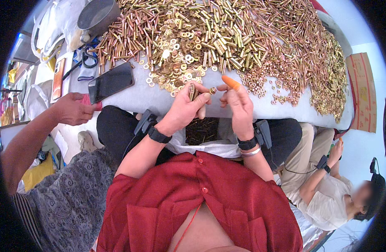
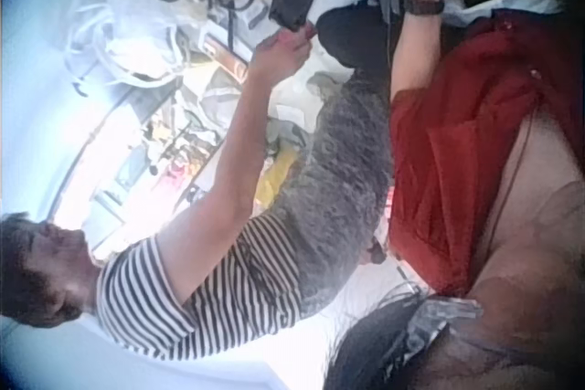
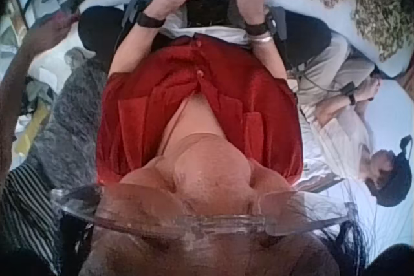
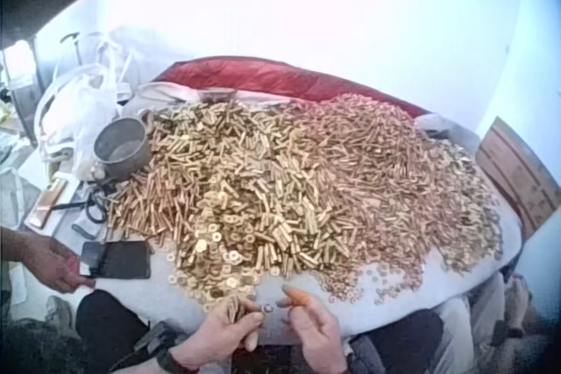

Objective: Sorting and grouping bolts, washers, and nuts from a large pile.

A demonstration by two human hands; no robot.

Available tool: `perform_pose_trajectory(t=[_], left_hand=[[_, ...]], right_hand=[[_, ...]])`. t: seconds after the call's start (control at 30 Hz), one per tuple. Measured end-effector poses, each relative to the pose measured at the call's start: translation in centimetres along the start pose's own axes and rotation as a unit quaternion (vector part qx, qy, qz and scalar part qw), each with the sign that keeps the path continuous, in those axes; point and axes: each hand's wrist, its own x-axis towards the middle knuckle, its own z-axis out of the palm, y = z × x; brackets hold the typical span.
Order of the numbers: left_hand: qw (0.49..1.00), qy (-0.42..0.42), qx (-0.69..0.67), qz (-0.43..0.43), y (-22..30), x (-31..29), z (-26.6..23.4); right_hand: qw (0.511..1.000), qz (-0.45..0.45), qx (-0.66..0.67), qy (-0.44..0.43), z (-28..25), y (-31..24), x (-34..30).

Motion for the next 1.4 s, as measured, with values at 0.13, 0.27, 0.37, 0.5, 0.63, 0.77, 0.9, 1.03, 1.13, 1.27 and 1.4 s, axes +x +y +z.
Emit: perform_pose_trajectory(t=[0.13, 0.27, 0.37, 0.5, 0.63, 0.77, 0.9, 1.03, 1.13, 1.27, 1.4], left_hand=[[0.998, 0.003, 0.066, 0.020, -0.7, -0.5, -0.3], [0.896, 0.044, 0.326, 0.298, -2.8, 0.3, 0.7], [0.910, 0.038, 0.356, 0.212, -2.7, -0.4, 2.1], [0.893, 0.042, 0.357, 0.271, -1.7, -1.1, 1.4], [0.988, 0.059, 0.136, 0.036, 0.8, -1.5, 0.8], [0.987, 0.047, -0.128, -0.085, 1.8, -1.4, 0.4], [0.966, -0.008, -0.228, -0.118, -0.4, -0.7, 1.1], [0.988, -0.050, -0.060, -0.129, -1.7, -0.9, 2.4], [0.980, -0.131, -0.121, -0.094, -3.2, -0.6, 2.7], [0.966, -0.165, -0.136, -0.144, -3.7, -0.1, 3.5], [0.959, -0.183, -0.082, -0.202, -1.0, -1.0, 4.4]], right_hand=[[0.973, -0.068, -0.207, -0.075, 0.2, 0.3, 0.1], [0.968, 0.028, -0.244, -0.044, -1.3, 0.0, -0.8], [0.975, 0.063, -0.214, -0.002, -1.6, -0.5, -2.0], [0.991, 0.060, -0.121, 0.004, -2.2, 0.9, -2.4], [0.980, 0.105, -0.166, -0.026, -4.3, -1.7, -2.1], [0.936, 0.034, -0.316, -0.151, -3.6, -2.9, -3.1], [0.881, -0.205, -0.388, -0.175, -0.9, -2.7, -3.3], [0.775, -0.278, -0.488, -0.289, 0.4, -2.6, -2.3], [0.807, -0.192, -0.449, -0.332, -0.1, -2.9, -2.4], [0.801, -0.232, -0.454, -0.313, -1.3, -2.9, -2.7], [0.799, -0.225, -0.463, -0.311, -2.5, -3.5, -2.7]])
